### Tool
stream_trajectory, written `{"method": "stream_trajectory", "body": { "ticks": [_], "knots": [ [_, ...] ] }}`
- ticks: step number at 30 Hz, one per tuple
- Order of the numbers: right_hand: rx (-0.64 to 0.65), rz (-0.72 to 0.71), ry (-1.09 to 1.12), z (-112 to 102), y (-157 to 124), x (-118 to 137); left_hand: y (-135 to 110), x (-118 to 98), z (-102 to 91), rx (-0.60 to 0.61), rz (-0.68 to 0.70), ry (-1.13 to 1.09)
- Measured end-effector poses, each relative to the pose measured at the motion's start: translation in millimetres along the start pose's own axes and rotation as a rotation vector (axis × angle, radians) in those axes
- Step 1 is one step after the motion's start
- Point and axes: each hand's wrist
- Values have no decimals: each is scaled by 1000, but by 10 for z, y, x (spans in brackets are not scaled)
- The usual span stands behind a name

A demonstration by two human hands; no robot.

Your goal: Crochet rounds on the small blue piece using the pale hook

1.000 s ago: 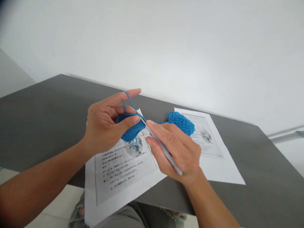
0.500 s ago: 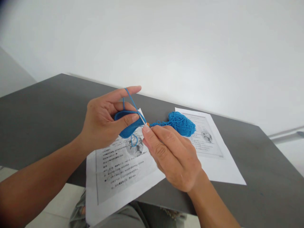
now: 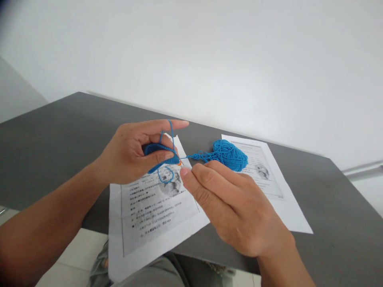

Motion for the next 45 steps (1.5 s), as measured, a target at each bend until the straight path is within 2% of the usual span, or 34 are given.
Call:
{"method": "stream_trajectory", "body": {
  "ticks": [4, 8, 16, 24, 27, 31, 33, 35, 39, 45],
  "knots": [
    [-75, 69, 21, -30, 36, 2, 4, 2, -11, 56, 47, -75],
    [-146, 161, 69, -31, -8, -20, 3, 3, -6, 50, 26, -108],
    [-176, 357, 437, 44, -39, -34, -19, 19, -5, 29, 14, -231],
    [-222, 460, 573, 104, 8, 9, -13, 3, -13, 31, 17, -292],
    [-209, 421, 496, 66, -17, 5, -8, 5, -5, 27, 17, -240],
    [-179, 234, 149, 94, -12, 18, 0, 30, 63, -110, 22, -110],
    [-198, 196, 108, 174, -2, 32, -8, 42, 123, -215, 26, -110],
    [-260, 204, 156, 279, -4, 45, -25, 45, 189, -298, -11, -129],
    [-345, 256, 282, 480, -28, 80, -69, 24, 301, -389, -42, -187],
    [-466, 492, 628, 645, 26, 173, -100, -13, 391, -442, -58, -212]
  ]
}}
Point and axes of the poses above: each hand's wrist, its own y-axis towards the middle knuckle, its own z-axis out of the palm, x = y × z, and after that the axes turned 13 degrees about z, right-handed
